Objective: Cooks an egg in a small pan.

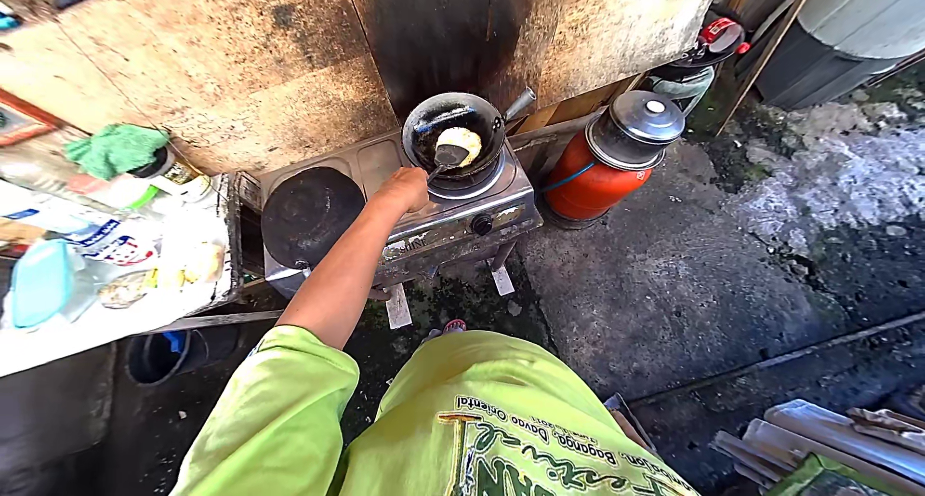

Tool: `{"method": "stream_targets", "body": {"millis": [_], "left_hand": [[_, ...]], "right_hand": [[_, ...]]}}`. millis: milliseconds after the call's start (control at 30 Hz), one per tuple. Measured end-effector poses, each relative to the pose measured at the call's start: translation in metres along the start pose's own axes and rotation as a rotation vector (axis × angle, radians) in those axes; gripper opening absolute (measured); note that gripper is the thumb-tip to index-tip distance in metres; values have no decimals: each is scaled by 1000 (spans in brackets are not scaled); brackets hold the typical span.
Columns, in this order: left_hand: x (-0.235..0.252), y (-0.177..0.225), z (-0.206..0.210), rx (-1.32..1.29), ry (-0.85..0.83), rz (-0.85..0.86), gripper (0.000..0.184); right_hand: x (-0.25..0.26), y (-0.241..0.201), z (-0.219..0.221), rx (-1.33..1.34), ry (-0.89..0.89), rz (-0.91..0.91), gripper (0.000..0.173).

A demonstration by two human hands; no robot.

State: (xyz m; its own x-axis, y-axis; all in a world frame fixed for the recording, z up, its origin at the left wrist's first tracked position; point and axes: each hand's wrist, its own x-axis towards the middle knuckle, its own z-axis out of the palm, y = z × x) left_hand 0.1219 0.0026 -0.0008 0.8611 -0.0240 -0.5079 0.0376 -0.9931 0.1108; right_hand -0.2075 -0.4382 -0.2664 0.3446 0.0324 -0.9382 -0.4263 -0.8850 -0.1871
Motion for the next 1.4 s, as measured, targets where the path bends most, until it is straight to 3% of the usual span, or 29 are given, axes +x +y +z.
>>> {"method": "stream_targets", "body": {"millis": [133,300,400,700,767,833,900,1033,1200,1333,1400], "left_hand": [[-7,-4,-14,-8,-11,24,42],[-15,-1,-23,2,-61,-13,45],[-21,1,-36,-26,-73,-34,45],[-76,-12,-94,83,237,-12,38],[-94,-8,-99,154,311,-47,39],[-103,-4,-97,221,375,-70,42],[-101,-4,-86,264,412,-71,43],[-95,-1,-62,343,323,-77,39],[-95,3,-48,376,239,-109,40],[-95,-2,-47,364,245,-103,39],[-95,-3,-49,354,230,-116,37]], "right_hand": [[-6,-2,1,-1,24,-24,43],[60,41,35,-43,48,-66,47],[20,12,21,-26,-8,-29,44],[54,48,51,21,66,-104,41],[20,23,37,7,43,-109,42],[-39,-28,9,-8,-55,-28,43],[-54,-40,3,-38,-54,-14,42],[9,8,31,-4,14,-72,43],[19,10,25,36,-4,-49,42],[71,65,60,-93,225,-335,45],[19,19,27,-157,-50,-145,47]]}}
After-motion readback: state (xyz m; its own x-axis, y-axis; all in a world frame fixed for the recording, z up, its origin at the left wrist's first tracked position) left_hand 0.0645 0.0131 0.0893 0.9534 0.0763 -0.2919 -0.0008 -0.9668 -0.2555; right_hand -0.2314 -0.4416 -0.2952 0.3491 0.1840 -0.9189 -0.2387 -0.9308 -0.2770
